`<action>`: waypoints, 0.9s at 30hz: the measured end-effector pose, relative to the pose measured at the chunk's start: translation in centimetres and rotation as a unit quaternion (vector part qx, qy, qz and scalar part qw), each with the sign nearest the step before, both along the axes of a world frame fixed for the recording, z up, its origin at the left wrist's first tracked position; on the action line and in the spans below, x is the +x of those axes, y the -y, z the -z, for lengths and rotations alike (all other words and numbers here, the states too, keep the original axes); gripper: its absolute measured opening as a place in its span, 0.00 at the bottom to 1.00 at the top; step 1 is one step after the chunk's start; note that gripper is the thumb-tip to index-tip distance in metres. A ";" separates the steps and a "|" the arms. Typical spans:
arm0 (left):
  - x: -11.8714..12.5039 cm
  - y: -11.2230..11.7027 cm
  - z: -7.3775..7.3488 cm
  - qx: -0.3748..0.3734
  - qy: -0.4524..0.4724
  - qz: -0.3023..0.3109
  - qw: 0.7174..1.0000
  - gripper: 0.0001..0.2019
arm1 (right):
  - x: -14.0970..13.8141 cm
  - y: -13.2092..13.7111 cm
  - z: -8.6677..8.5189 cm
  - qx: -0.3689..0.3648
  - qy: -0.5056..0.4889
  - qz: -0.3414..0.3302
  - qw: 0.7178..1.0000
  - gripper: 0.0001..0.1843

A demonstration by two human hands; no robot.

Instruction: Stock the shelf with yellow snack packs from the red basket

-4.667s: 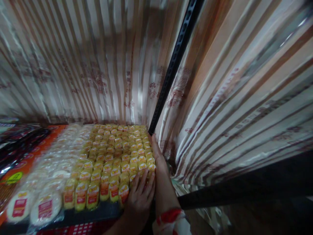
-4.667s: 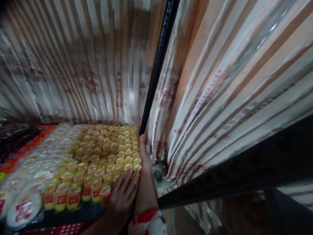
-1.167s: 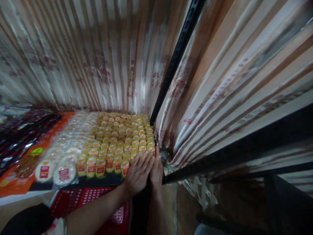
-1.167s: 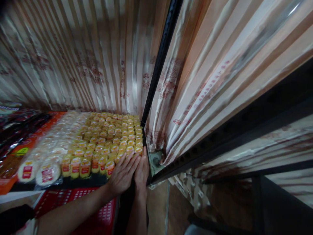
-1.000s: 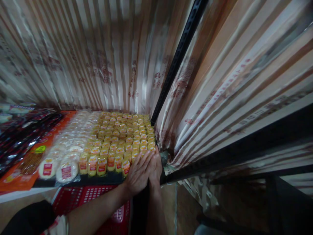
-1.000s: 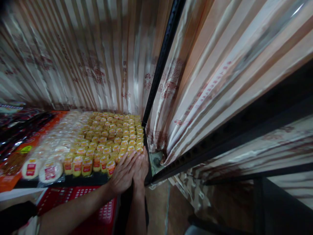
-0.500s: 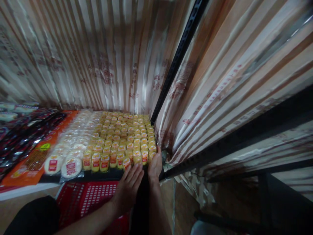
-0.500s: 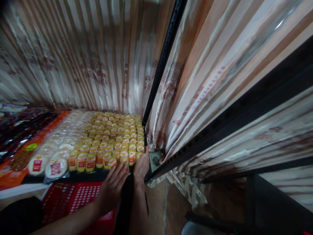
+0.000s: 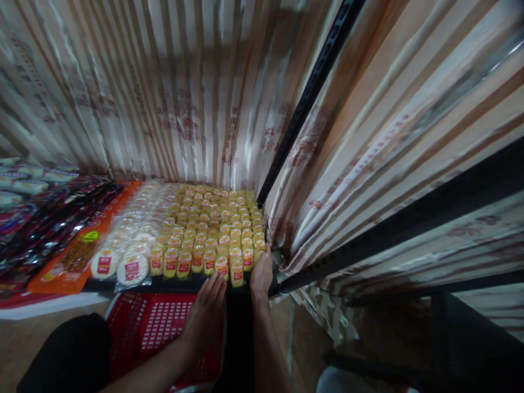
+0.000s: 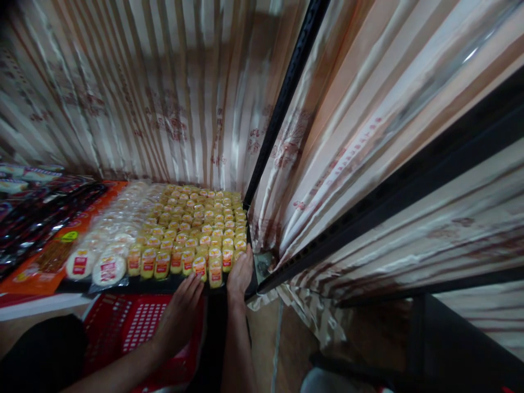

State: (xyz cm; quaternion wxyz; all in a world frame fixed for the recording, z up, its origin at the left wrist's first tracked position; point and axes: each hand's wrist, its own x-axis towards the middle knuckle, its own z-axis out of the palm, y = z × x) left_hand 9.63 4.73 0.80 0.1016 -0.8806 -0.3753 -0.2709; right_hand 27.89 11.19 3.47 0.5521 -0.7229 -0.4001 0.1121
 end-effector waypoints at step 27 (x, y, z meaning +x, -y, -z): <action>-1.5 -1.8 0.2 -0.060 0.032 0.087 0.994 0.34 | -1.1 5.2 0.3 0.008 0.090 0.016 0.996 0.31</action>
